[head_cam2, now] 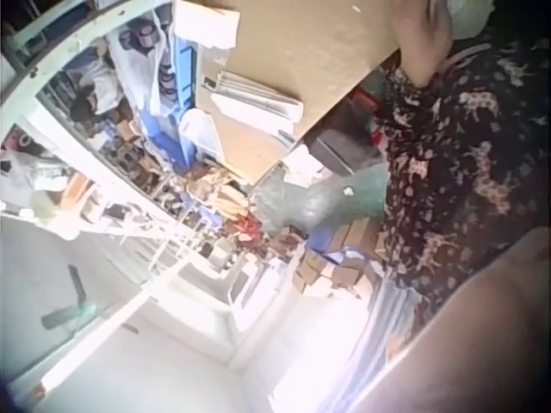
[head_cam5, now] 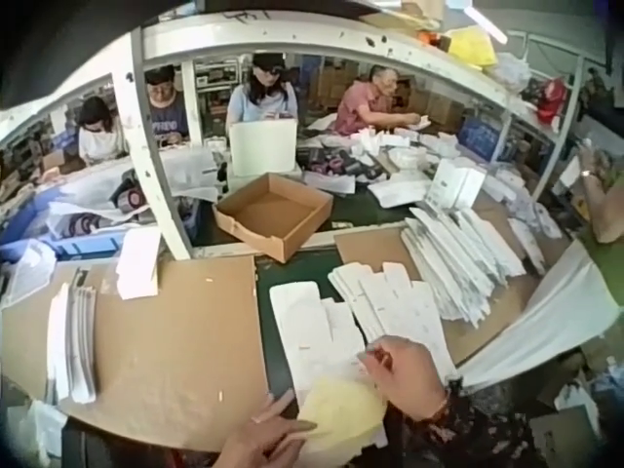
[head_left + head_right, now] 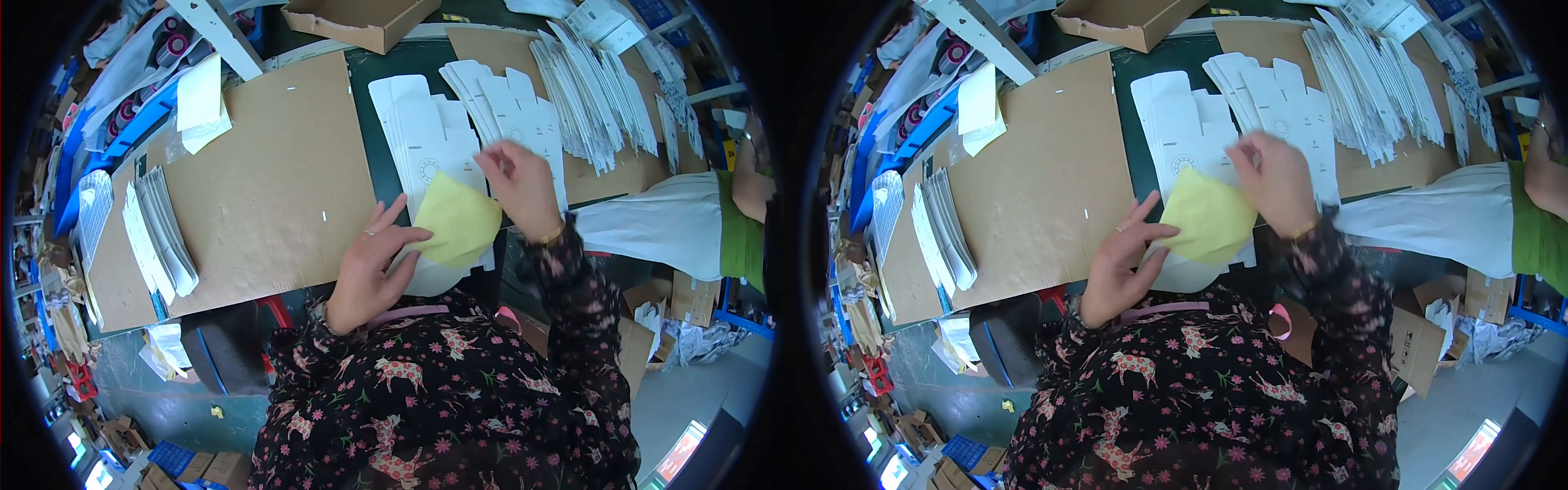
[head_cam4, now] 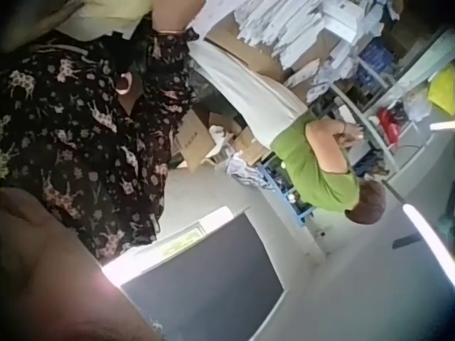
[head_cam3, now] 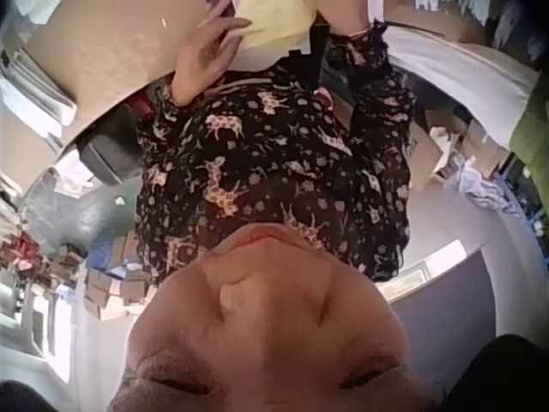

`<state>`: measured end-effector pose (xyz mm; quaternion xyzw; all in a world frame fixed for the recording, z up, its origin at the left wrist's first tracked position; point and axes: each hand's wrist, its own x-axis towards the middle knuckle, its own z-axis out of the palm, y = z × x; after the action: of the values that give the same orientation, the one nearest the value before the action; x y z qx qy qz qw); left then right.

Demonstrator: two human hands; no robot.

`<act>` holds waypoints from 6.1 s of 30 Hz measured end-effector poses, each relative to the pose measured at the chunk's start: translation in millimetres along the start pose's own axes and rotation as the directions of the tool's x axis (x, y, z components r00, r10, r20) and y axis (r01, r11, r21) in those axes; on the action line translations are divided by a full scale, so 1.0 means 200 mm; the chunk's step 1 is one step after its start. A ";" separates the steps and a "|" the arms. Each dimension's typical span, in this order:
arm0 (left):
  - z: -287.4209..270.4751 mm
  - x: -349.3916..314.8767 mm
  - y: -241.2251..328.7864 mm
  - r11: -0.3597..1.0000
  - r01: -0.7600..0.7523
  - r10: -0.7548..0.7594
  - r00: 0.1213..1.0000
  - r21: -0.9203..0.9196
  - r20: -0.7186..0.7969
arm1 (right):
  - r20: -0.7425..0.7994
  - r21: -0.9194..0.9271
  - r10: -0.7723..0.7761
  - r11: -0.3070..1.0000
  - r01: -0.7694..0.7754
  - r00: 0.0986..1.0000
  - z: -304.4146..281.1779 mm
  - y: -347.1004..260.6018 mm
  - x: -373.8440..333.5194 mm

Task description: The person peels a sticker from a sheet and presses it onto a cardboard box before setting it onto a stack. This process is repeated with several more boxes from a pile on the table.

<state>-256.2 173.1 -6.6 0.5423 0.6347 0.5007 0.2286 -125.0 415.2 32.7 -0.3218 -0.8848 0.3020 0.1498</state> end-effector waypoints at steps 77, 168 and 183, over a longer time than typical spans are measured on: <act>-0.05 -0.05 0.14 0.877 0.238 -0.366 0.895 -0.418 -0.257 | -0.079 0.489 -0.164 0.853 0.182 0.983 0.13 -0.18 -0.41; 0.01 -0.06 0.03 0.972 0.094 -0.118 0.988 -0.215 -0.103 | -0.004 0.418 0.011 0.908 -0.009 1.000 0.05 0.03 -0.04; 0.17 -0.06 0.04 0.929 0.321 -0.341 0.936 -0.183 -0.091 | -0.112 0.411 0.349 0.869 -0.276 0.931 0.30 0.22 -0.49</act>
<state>-220.4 174.8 -15.3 0.3752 0.6861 0.5378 0.3151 -57.8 352.4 -48.3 -0.4512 -0.7255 0.4609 0.2399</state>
